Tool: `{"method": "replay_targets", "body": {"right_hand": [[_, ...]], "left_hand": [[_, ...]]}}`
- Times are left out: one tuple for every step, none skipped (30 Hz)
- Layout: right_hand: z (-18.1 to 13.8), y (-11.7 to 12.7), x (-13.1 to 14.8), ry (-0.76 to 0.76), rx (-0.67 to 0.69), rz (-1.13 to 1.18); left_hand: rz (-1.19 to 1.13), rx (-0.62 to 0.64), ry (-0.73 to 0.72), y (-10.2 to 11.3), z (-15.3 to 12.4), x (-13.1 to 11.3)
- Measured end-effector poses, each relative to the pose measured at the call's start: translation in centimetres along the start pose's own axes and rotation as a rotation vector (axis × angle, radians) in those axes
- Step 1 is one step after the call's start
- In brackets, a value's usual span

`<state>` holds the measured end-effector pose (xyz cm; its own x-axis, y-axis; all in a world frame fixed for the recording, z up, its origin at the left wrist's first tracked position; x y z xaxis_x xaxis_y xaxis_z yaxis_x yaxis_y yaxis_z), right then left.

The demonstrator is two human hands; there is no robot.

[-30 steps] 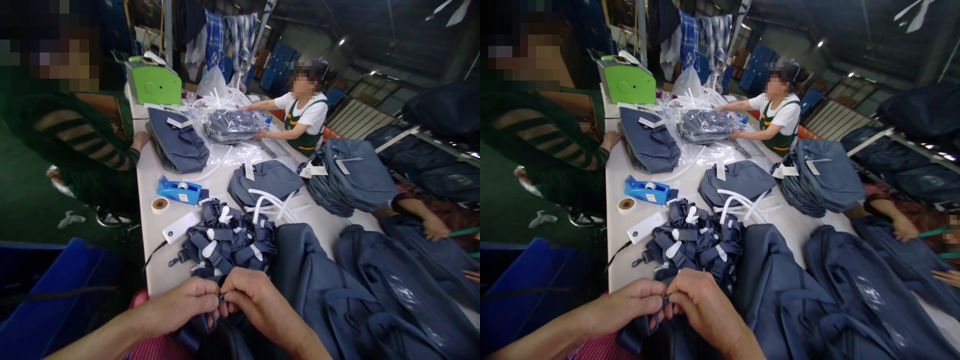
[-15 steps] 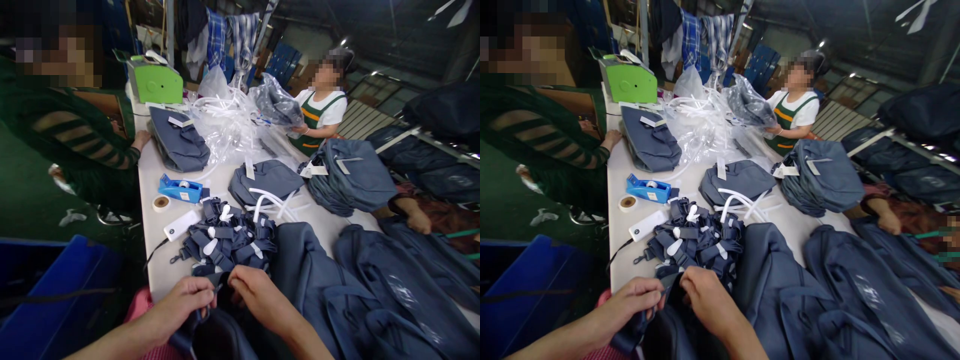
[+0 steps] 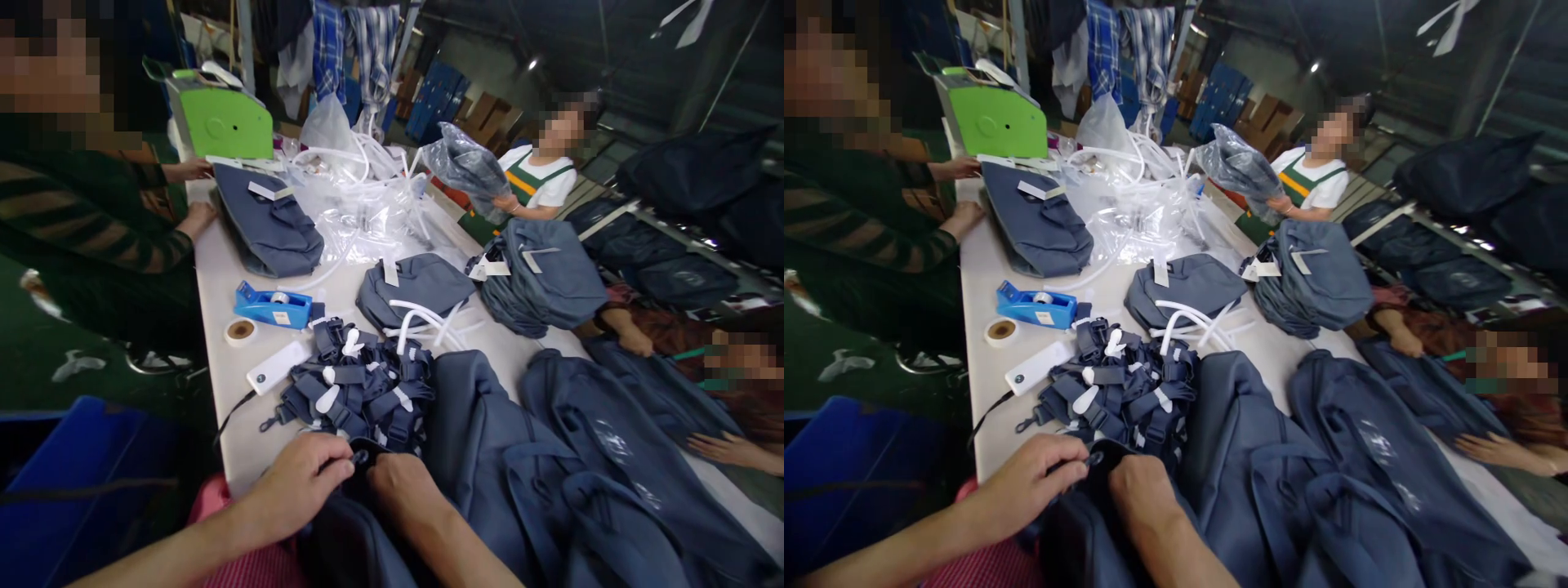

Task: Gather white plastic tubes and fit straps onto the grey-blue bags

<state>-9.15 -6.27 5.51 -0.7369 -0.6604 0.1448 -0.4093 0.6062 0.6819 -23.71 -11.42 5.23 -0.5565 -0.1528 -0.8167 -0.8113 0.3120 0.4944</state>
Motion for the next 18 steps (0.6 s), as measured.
{"method": "replay_targets", "body": {"right_hand": [[-0.5,0.1,-0.4,0.006,-0.025,0.014],[-1.0,0.1,-0.7,0.007,-0.052,0.029],[-1.4,0.0,-1.0,0.002,-0.078,0.043],[-1.8,-0.1,-1.3,-0.006,-0.103,0.059],[-2.2,-0.2,-1.5,-0.015,-0.124,0.076],[-2.4,-0.4,-1.7,-0.020,-0.144,0.092],[-2.6,-0.5,-1.8,-0.023,-0.160,0.107],[-2.6,-0.6,-1.9,-0.024,-0.172,0.119],[-2.7,-0.7,-1.9,-0.024,-0.179,0.129],[-2.6,-0.8,-1.9,-0.026,-0.183,0.136],[-2.5,-0.9,-1.9,-0.028,-0.187,0.143],[-2.4,-0.9,-1.9,-0.029,-0.190,0.150],[-2.3,-1.0,-1.9,-0.029,-0.193,0.158],[-2.2,-1.1,-1.9,-0.029,-0.197,0.167],[-2.1,-1.2,-2.0,-0.030,-0.202,0.177],[-2.1,-1.2,-2.1,-0.032,-0.207,0.189],[-2.2,-1.3,-2.3,-0.035,-0.211,0.203],[-2.3,-1.4,-2.4,-0.038,-0.214,0.218]], "left_hand": [[0.124,-0.010,-0.007,-0.1,0.3,-0.1],[0.243,-0.010,-0.013,-0.3,0.6,-0.2],[0.346,0.004,-0.021,-0.7,0.8,-0.3],[0.430,0.028,-0.033,-1.2,0.9,-0.4],[0.491,0.058,-0.051,-1.8,1.0,-0.4],[0.535,0.089,-0.071,-2.3,1.0,-0.6],[0.568,0.114,-0.086,-2.7,1.1,-0.8],[0.600,0.135,-0.092,-3.0,1.3,-1.0],[0.632,0.156,-0.092,-3.2,1.5,-1.3],[0.669,0.177,-0.088,-3.3,1.8,-1.6],[0.711,0.203,-0.087,-3.4,2.2,-2.0],[0.753,0.234,-0.088,-3.4,2.6,-2.3],[0.792,0.266,-0.093,-3.5,3.0,-2.6],[0.823,0.292,-0.102,-3.6,3.4,-2.9],[0.847,0.309,-0.110,-3.8,3.7,-3.1],[0.861,0.319,-0.119,-4.0,3.9,-3.3],[0.867,0.325,-0.134,-4.2,4.0,-3.5],[0.871,0.331,-0.153,-4.4,4.1,-3.7]]}}
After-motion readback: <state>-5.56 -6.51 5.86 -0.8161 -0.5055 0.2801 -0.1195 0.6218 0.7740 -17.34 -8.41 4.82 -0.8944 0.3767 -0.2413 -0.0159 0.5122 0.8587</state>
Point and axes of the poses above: each hand's wrist, its own z-axis towards the middle knuckle, its own y-axis out of the back of the hand, x = y × z, the point moved 2 cm from there along z, towards the middle knuckle, and after that the axes turned 7 degrees about z, right-handed, at the moved point
